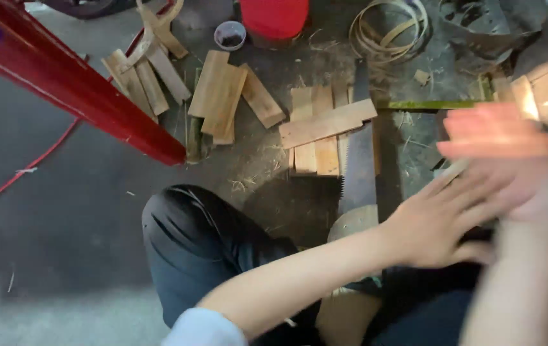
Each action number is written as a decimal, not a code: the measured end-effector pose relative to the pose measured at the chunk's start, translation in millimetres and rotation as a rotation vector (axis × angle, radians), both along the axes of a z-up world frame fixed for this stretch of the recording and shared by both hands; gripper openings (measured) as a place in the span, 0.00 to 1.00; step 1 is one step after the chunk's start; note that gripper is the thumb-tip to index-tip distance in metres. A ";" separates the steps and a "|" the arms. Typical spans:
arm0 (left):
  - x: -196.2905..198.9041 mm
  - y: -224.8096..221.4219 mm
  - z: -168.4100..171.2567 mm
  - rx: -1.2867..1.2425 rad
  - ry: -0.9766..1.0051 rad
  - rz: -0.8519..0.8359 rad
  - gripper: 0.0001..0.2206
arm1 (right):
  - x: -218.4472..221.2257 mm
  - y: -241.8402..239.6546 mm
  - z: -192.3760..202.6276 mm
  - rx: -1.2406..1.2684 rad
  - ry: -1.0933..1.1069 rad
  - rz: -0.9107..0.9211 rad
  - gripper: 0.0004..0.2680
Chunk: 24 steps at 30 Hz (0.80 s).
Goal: A person sitting on the floor uses a hand saw to cut through small wooden planks amidst a pile of wood scraps.
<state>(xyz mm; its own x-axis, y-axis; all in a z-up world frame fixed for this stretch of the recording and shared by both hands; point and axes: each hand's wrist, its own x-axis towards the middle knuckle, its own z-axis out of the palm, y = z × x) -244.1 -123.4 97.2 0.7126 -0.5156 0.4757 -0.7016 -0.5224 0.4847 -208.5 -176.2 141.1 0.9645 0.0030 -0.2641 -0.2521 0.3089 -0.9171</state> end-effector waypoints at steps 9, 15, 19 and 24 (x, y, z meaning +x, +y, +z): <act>37.3 20.8 177.8 -0.884 1.568 0.164 0.41 | -3.6 -15.7 -4.4 -0.869 -0.174 0.287 0.26; -15.0 -59.1 66.9 -0.643 0.157 -0.033 0.19 | -6.2 -28.6 -6.3 -1.478 -0.310 0.505 0.26; -66.9 -38.4 -45.2 0.185 -0.149 -0.199 0.20 | -27.9 -28.7 -11.8 -1.740 -0.562 0.440 0.27; 81.1 133.9 39.8 0.316 0.420 0.326 0.14 | -96.6 -59.6 -39.3 -1.282 -0.206 0.386 0.19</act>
<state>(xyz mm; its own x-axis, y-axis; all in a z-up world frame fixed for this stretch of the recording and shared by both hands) -163.0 10.4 137.1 0.9505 -0.3101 -0.0201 -0.2644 -0.8410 0.4720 -305.1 -235.8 101.8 0.9802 0.1429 -0.1372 0.0480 -0.8434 -0.5352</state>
